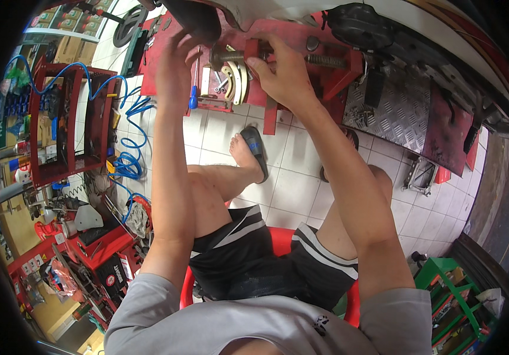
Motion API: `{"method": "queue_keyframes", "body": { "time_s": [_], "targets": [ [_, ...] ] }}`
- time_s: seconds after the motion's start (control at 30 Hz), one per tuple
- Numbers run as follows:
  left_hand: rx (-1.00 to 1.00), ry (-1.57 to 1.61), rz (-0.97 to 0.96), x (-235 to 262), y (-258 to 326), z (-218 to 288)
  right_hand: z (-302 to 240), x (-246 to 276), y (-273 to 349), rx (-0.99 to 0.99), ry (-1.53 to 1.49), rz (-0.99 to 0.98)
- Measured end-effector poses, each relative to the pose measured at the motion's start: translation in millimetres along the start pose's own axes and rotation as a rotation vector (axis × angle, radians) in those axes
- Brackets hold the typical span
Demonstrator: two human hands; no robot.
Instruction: The person sits on a low stool and works on the brake assembly of a scooter. They handle brake shoes and springs, placing them into a red bench vise and manipulating them with their hands.
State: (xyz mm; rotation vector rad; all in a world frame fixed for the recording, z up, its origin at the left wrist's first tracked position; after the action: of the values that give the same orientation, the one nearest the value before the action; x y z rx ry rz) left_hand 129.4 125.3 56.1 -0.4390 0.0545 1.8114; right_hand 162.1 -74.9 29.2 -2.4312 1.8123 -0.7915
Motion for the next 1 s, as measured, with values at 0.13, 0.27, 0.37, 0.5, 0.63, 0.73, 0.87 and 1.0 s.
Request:
{"method": "queue_keyframes", "body": {
  "time_s": [0.13, 0.27, 0.37, 0.5, 0.63, 0.73, 0.87, 1.0],
  "targets": [
    [0.173, 0.184, 0.002, -3.5, 8.0, -11.5, -6.4, 0.1, 0.9, -0.050, -0.032, -0.034],
    [0.068, 0.143, -0.035, -5.6, 1.8, -1.7, -0.2, 1.9, 1.1, 0.028, 0.048, 0.025],
    [0.207, -0.104, 0.042, -1.1, 7.0, -19.3, -4.8, -0.1, 0.8, 0.004, 0.022, -0.002],
    [0.102, 0.408, -0.063, 0.2, -0.3, 0.1, -0.5, 1.7, 0.8, 0.014, 0.028, 0.008],
    [0.239, 0.155, 0.067, 10.1, 6.6, -21.2, -7.4, -0.4, 0.2, 0.004, -0.020, -0.012],
    [0.128, 0.556, -0.056, 8.4, -2.0, -5.8, 3.3, 3.4, 0.4, 0.029, 0.046, 0.018],
    [0.269, -0.124, 0.012, 14.8, 2.3, -25.3, -4.3, 0.3, 1.3, -0.017, -0.007, -0.017],
    [0.184, 0.301, -0.029, 17.7, -2.3, -18.7, -0.4, 1.5, 1.0, 0.033, 0.017, 0.012]
  ]
}}
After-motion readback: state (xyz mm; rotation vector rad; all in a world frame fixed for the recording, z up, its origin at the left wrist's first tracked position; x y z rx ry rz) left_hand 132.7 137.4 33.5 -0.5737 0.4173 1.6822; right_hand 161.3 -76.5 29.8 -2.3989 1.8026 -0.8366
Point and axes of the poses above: each hand's wrist, its own y-axis away from the middle knuckle, its own x-axis out of the back of the hand, z = x × y, the point moved 2 cm from there along -y, towards the middle knuckle, and after that the axes turned 12 degrees about y, right-handed, at the moved point
